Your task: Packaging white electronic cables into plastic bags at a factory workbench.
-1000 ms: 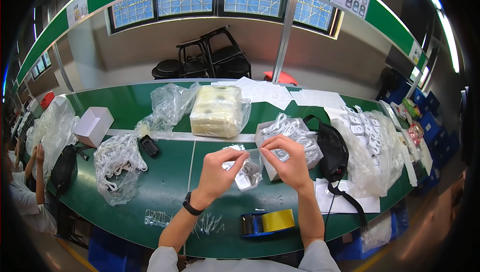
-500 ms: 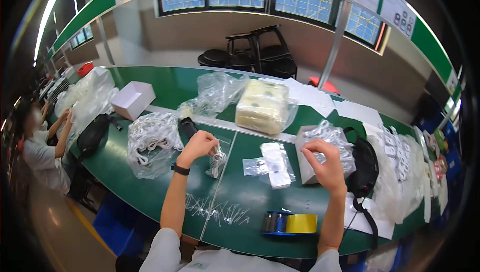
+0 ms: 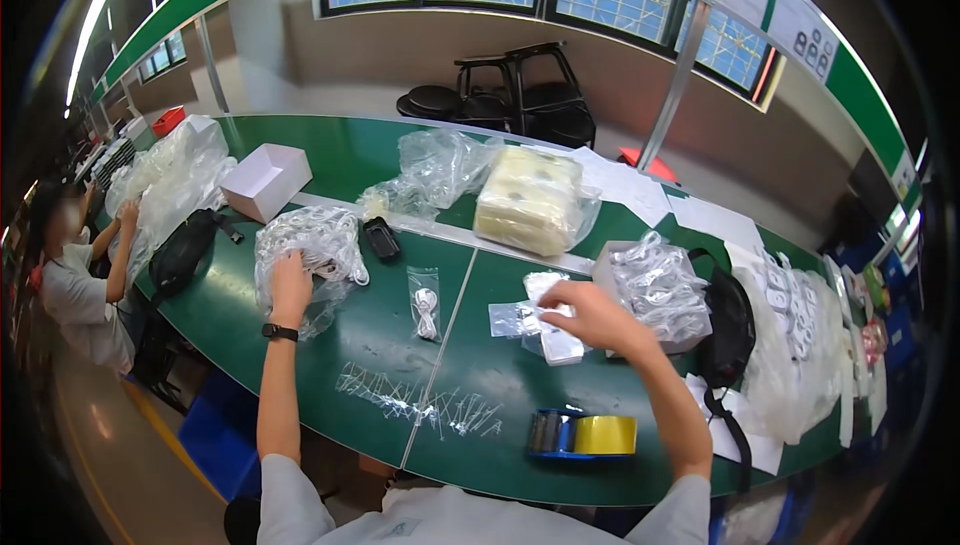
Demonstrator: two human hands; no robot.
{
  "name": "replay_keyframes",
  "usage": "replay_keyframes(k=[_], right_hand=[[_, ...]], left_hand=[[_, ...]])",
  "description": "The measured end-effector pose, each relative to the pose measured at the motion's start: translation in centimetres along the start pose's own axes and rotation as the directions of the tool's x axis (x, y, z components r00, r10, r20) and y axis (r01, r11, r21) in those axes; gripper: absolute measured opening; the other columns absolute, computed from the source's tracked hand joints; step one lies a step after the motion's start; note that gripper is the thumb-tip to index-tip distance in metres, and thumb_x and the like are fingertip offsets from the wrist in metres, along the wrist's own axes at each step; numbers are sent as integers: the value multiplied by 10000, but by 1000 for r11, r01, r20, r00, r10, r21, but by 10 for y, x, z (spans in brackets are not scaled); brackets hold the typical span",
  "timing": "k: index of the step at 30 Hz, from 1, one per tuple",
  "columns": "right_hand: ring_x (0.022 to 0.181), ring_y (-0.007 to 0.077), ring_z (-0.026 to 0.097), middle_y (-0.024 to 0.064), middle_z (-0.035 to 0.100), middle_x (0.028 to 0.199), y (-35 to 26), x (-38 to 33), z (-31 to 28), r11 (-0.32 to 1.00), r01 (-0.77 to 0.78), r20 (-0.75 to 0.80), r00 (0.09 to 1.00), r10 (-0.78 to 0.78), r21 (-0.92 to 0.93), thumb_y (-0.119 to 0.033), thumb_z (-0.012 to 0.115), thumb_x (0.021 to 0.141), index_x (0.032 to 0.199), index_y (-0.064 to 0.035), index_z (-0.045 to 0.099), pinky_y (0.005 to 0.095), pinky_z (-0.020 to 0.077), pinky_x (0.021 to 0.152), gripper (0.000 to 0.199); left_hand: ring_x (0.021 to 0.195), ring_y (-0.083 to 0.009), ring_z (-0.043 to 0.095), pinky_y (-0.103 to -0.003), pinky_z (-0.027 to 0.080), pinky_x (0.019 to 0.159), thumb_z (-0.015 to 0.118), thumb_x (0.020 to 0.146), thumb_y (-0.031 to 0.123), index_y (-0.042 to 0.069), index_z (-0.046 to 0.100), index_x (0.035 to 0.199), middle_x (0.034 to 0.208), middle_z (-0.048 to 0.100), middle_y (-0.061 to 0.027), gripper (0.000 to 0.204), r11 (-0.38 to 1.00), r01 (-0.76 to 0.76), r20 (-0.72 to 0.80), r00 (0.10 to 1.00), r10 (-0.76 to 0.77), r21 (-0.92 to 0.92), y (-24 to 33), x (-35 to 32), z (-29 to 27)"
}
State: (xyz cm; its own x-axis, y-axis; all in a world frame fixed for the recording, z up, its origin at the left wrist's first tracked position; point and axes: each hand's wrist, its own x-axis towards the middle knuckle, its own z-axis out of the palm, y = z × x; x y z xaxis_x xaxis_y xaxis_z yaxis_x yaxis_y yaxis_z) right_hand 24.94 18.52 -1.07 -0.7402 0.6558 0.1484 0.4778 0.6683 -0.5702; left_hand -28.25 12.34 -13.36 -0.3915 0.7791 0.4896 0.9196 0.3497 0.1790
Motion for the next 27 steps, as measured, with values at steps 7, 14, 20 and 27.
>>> replay_keyframes(k=[7,14,20,27], right_hand=[[1069,352,620,180,646,1059,83,23,106,842,215,48,974,-221,-494,-130,692,798,969,31,672,445,518,904,236],[921,317,666,116,663,900,71,25,95,709,358,168,930,-326,-607,-144,671,798,771,-27,697,423,539,826,123],[882,318,677,96,677,922,58,23,79,932,92,26,996,-88,-351,-156,699,812,815,-51,698,418,550,763,104],[773,284,689,111,711,808,48,22,68,981,-160,-7,987,160,-106,-248,766,845,796,-29,709,366,530,704,232]], left_hand=[[1172,-388,540,-489,452,960,711,771,27,17,556,1228,1224,550,-181,483,993,-98,-147,983,107,66,31,-12,14],[1052,-390,603,-477,478,900,738,814,76,20,590,1173,1085,642,-184,392,989,-150,-55,987,150,-8,17,-14,5],[871,-401,662,-461,516,764,754,866,135,14,642,1099,971,702,-195,285,933,-240,-193,962,191,-269,27,-24,-26],[728,-305,645,-361,509,663,728,909,90,6,625,1053,850,652,-124,196,812,-481,-509,815,277,-329,87,-41,-75]])
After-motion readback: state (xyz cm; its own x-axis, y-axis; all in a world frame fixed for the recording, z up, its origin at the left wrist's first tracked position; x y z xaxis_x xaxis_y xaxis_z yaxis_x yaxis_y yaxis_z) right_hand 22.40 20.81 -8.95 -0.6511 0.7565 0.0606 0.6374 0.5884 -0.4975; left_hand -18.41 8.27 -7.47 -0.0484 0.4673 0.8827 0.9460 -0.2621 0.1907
